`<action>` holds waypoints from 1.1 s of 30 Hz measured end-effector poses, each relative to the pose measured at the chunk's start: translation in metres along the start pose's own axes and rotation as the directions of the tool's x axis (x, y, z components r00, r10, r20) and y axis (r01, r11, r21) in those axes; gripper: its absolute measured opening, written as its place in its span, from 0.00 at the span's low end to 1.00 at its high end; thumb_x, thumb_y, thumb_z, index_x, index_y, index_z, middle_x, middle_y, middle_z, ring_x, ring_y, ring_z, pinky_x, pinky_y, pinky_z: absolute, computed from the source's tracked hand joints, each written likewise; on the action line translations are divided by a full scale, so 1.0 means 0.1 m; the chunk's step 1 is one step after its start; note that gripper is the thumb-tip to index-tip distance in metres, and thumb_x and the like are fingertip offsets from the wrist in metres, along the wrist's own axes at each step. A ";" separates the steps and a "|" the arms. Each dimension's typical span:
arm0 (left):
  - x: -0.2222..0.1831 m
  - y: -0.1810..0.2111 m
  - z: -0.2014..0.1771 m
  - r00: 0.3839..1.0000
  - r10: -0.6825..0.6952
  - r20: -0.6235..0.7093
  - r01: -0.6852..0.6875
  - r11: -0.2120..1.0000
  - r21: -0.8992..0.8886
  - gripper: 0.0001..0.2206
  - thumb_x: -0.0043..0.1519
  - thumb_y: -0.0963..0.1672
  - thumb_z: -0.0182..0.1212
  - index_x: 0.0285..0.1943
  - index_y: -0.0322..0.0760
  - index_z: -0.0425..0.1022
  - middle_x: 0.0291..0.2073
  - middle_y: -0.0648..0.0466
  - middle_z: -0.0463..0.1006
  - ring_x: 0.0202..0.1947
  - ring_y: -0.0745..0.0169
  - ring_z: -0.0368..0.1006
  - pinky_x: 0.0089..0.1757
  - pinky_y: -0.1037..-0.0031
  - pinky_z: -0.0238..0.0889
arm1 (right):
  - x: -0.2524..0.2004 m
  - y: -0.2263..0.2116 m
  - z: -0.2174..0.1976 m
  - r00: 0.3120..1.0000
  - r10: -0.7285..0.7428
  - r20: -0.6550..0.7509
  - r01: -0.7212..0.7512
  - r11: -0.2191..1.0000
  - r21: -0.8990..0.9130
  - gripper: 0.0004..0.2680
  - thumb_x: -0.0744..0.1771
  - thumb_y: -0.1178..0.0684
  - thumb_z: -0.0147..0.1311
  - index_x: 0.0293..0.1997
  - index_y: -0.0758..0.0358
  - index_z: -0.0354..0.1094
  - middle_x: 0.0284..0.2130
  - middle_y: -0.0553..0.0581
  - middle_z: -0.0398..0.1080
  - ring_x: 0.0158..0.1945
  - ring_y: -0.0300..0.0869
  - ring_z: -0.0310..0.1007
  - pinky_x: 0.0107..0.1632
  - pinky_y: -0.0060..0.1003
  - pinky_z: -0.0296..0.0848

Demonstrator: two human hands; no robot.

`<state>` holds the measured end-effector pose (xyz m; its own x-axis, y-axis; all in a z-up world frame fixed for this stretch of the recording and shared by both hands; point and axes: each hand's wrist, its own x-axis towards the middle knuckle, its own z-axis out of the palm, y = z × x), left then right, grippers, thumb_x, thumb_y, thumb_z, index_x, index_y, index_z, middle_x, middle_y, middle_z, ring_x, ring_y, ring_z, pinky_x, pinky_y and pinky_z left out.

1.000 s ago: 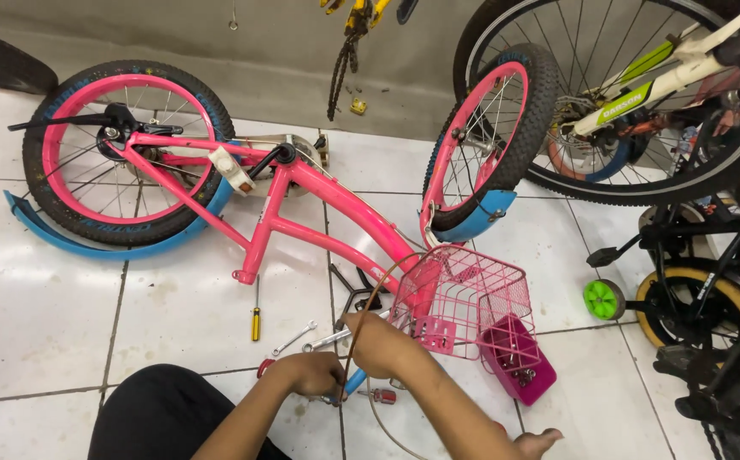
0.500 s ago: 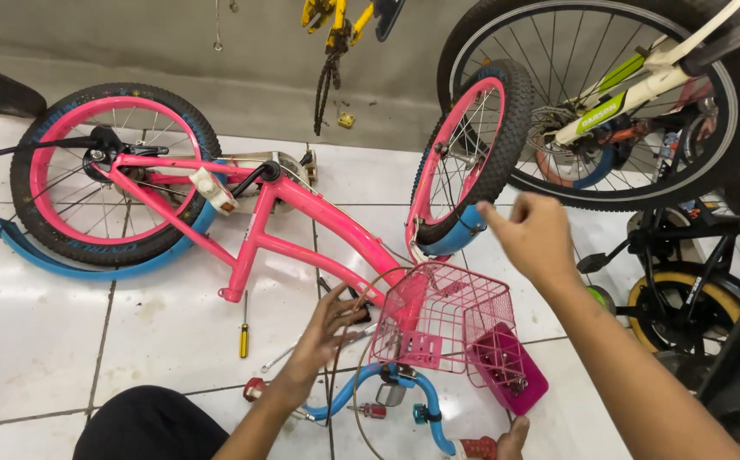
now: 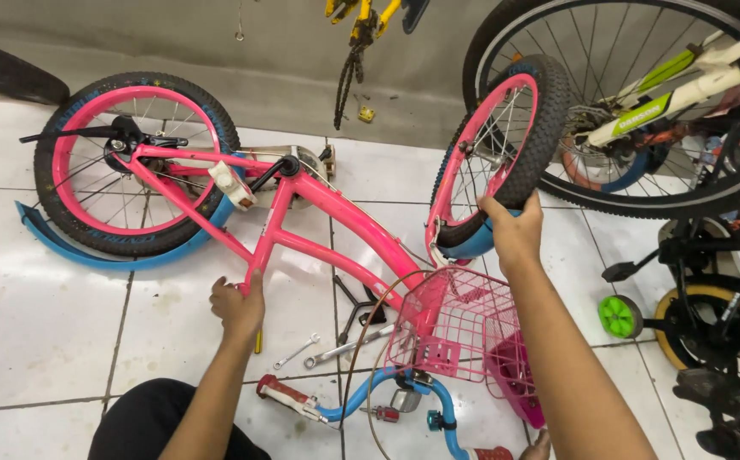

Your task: Tightening the nuts on the front wheel of a pink bicycle using a wrench to secure it to the fork.

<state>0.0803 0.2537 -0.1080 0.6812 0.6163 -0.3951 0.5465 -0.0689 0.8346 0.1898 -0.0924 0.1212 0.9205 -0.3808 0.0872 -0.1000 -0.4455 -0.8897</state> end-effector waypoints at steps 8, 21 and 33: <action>0.45 -0.40 0.26 0.948 0.255 0.188 -0.317 0.756 0.572 0.22 0.74 0.54 0.38 0.69 0.37 0.58 0.60 0.44 0.61 0.65 0.39 0.50 0.60 0.45 0.41 | 0.16 0.31 0.02 0.998 0.035 -0.045 -0.034 0.999 0.023 0.16 0.61 0.53 0.58 0.55 0.59 0.67 0.47 0.63 0.71 0.54 0.53 0.71 0.54 0.55 0.69; 0.47 -0.38 0.28 0.915 0.354 0.194 -0.397 0.704 0.589 0.20 0.74 0.50 0.42 0.66 0.29 0.58 0.57 0.42 0.60 0.65 0.36 0.50 0.60 0.43 0.43 | -0.01 0.21 -0.11 0.998 0.047 -0.042 -0.048 0.999 -0.012 0.18 0.62 0.53 0.58 0.58 0.61 0.67 0.47 0.64 0.71 0.55 0.55 0.70 0.54 0.58 0.69; 0.53 -0.40 0.30 0.902 0.358 0.242 -0.425 0.635 0.645 0.22 0.72 0.51 0.45 0.66 0.32 0.58 0.57 0.43 0.61 0.66 0.36 0.51 0.60 0.42 0.43 | -0.25 0.27 -0.26 0.994 0.077 -0.082 -0.080 0.996 -0.027 0.17 0.62 0.53 0.58 0.56 0.65 0.67 0.43 0.67 0.70 0.52 0.54 0.69 0.52 0.55 0.69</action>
<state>0.1093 0.2658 -0.1740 0.9278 0.3415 -0.1504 0.3718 -0.8117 0.4504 0.1542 -0.1161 0.1072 0.8759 -0.4795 0.0549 -0.1829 -0.4351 -0.8816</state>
